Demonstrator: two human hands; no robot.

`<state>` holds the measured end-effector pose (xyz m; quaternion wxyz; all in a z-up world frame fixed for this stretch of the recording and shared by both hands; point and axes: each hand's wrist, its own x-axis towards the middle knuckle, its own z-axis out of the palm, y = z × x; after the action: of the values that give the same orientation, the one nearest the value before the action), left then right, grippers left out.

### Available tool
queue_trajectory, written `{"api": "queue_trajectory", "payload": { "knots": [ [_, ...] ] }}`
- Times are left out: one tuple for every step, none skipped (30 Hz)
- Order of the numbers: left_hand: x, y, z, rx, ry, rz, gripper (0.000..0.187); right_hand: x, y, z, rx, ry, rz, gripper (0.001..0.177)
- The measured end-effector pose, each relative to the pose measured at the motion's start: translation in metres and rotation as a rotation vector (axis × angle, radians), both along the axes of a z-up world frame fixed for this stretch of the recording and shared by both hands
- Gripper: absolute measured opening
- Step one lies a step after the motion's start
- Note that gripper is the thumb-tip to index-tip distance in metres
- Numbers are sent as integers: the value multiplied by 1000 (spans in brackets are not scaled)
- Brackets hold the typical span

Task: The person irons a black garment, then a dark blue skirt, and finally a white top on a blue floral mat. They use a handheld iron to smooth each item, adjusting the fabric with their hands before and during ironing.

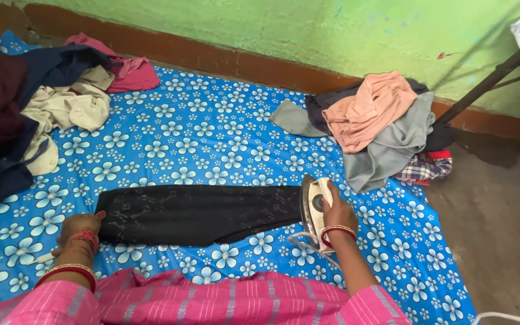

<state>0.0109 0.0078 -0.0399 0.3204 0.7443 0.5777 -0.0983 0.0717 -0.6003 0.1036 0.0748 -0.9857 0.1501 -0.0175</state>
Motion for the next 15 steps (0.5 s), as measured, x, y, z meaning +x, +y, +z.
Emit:
{"api": "queue_trajectory", "payload": {
  "knots": [
    [2, 0, -3, 38, -11, -41, 55, 0, -3, 2, 14, 14, -18, 61],
    [2, 2, -4, 79, -19, -82, 57, -2, -8, 5, 31, 29, -34, 61],
    [4, 6, -4, 75, -18, -57, 56, -2, -13, 8, 48, 45, -51, 61],
    [3, 6, -6, 68, -12, -36, 56, -4, -21, 9, 46, 42, -67, 61],
    [2, 6, -6, 61, -5, -14, 55, -6, -29, 11, 44, 39, -82, 60],
    [2, 4, -7, 54, -8, -4, 54, -8, -37, 12, 37, 37, -101, 59],
    [1, 3, -5, 46, -11, 7, 53, -9, -43, 11, 68, 21, -125, 59],
    [2, 3, -3, 41, -19, 16, 52, -9, -48, 11, 101, 1, -150, 59],
    [1, 1, -1, 21, -6, 33, 53, -8, -51, 10, 134, -20, -176, 59],
    [2, 1, 1, 4, 2, 51, 54, -5, -53, 10, 128, -32, -172, 59],
    [2, 0, 2, -13, 10, 68, 56, -3, -54, 9, 121, -43, -169, 59],
    [1, 1, 2, -2, 9, 60, 56, -2, -55, 8, 116, -51, -162, 59],
    [-1, 1, 0, 10, 7, 52, 57, -2, -56, 7, 194, -28, -200, 59],
    [0, 3, -2, 23, 1, 44, 57, -1, -58, 8, 272, -8, -236, 59],
    [0, 6, -4, 48, -2, -3, 58, 0, -61, 10, 351, 13, -271, 59]
  ]
}}
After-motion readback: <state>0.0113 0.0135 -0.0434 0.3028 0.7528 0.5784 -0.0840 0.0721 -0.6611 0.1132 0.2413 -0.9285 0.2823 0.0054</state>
